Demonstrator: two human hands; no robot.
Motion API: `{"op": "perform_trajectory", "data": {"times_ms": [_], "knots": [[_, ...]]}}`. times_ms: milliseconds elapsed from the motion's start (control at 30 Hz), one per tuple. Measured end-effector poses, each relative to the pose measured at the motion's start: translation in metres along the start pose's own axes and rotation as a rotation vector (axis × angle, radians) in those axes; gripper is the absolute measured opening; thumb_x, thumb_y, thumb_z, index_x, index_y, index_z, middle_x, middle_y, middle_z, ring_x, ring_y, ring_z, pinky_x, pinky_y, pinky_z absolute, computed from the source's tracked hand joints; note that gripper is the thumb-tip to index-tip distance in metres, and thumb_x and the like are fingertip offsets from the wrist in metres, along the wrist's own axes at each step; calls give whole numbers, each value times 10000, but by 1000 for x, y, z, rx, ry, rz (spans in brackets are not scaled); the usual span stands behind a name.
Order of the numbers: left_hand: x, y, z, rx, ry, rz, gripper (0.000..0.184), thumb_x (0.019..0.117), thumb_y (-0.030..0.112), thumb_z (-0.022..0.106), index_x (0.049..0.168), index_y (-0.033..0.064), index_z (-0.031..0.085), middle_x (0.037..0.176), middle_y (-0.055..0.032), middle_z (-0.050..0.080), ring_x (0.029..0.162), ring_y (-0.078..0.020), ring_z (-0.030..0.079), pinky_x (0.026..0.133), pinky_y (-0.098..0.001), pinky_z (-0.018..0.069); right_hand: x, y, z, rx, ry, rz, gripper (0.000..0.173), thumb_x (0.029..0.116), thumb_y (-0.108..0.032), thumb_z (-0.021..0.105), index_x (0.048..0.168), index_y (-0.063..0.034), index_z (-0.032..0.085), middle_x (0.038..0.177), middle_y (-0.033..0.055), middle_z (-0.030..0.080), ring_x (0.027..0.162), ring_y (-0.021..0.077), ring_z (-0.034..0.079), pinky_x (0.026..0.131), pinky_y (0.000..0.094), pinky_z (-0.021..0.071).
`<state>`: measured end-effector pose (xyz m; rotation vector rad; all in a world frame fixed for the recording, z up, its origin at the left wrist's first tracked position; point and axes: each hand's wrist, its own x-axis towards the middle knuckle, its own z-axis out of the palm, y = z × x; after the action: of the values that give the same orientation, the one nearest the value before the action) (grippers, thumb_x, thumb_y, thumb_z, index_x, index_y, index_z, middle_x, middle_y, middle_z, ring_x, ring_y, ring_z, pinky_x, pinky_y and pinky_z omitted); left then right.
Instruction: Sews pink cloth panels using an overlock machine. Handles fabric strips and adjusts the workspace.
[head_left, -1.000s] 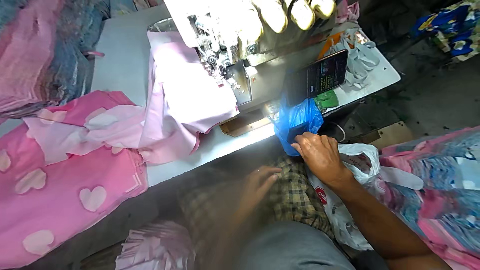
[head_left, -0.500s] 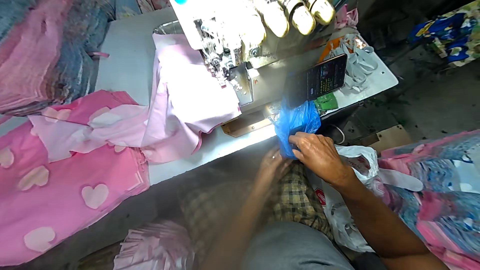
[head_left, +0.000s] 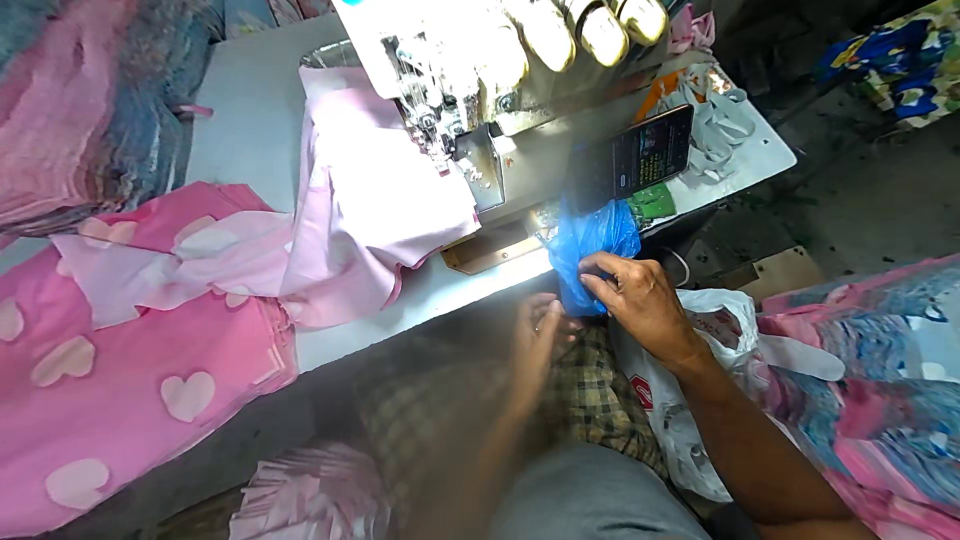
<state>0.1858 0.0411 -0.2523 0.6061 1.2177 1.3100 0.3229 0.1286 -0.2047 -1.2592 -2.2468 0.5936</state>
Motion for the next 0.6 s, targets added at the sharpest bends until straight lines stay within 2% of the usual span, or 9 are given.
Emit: {"op": "perform_trajectory", "data": {"times_ms": [67, 133, 200, 233, 367, 400, 467, 567, 600], "knots": [[1, 3, -3, 145, -45, 75, 318, 1101, 204, 349, 1251, -7, 532, 943, -39, 636, 754, -71, 645, 675, -219, 554, -1, 0, 3, 60, -46, 4, 94, 969, -75, 655, 1012, -58, 737, 827, 90, 700, 638, 211, 650, 599, 415, 549], [6, 10, -5, 304, -18, 176, 264, 1073, 212, 467, 1171, 16, 612, 816, 8, 628, 656, -34, 584, 605, -188, 488, -1, 0, 6, 98, -67, -33, 106, 948, -32, 654, 1004, -18, 743, 943, 116, 703, 723, 219, 673, 660, 409, 579], [11, 20, -8, 453, 43, 287, 164, 1001, 181, 627, 1080, 45, 673, 803, 14, 645, 646, -32, 583, 609, -195, 495, 0, -1, 7, 105, -49, -51, 107, 932, -11, 666, 998, -6, 750, 957, 122, 685, 745, 218, 669, 670, 398, 578], [13, 25, -10, 521, 67, 353, 118, 971, 154, 663, 1031, 56, 689, 789, 14, 651, 634, -32, 584, 599, -199, 495, 0, -2, 6, 97, -40, -49, 103, 929, -11, 671, 989, -11, 754, 933, 117, 687, 730, 217, 668, 659, 400, 574], [10, 50, -17, 696, 116, 530, 76, 973, 144, 657, 1002, 76, 675, 772, 16, 684, 613, -35, 617, 549, -205, 515, 1, -1, 7, -4, -7, -33, 89, 951, -39, 662, 978, -24, 745, 899, 122, 707, 740, 266, 686, 650, 465, 558], [10, 54, -19, 759, 145, 561, 89, 981, 164, 647, 1002, 80, 670, 771, 16, 678, 618, -44, 613, 552, -214, 508, 1, 0, 8, -13, -5, -24, 86, 957, -45, 659, 977, -24, 740, 889, 125, 708, 735, 270, 687, 652, 471, 559], [15, 58, -26, 929, 217, 659, 137, 994, 183, 632, 1028, 61, 684, 812, -30, 654, 662, -122, 604, 598, -289, 504, 2, 2, 10, -2, -16, -4, 81, 963, -50, 654, 972, -27, 731, 853, 122, 703, 701, 262, 679, 635, 465, 556], [29, 68, -30, 1131, 199, 782, 199, 996, 96, 617, 1165, 29, 701, 1015, -127, 707, 871, -267, 679, 772, -431, 546, 0, 4, 12, 34, -54, 21, 81, 964, -48, 639, 953, -33, 718, 812, 110, 682, 655, 240, 656, 614, 444, 551], [35, 71, -29, 1179, 175, 802, 208, 984, 85, 639, 1175, 38, 706, 1060, -134, 711, 920, -290, 695, 790, -452, 556, 0, 4, 13, 40, -56, 22, 82, 965, -51, 636, 946, -36, 714, 806, 104, 677, 647, 230, 649, 608, 432, 547]]}}
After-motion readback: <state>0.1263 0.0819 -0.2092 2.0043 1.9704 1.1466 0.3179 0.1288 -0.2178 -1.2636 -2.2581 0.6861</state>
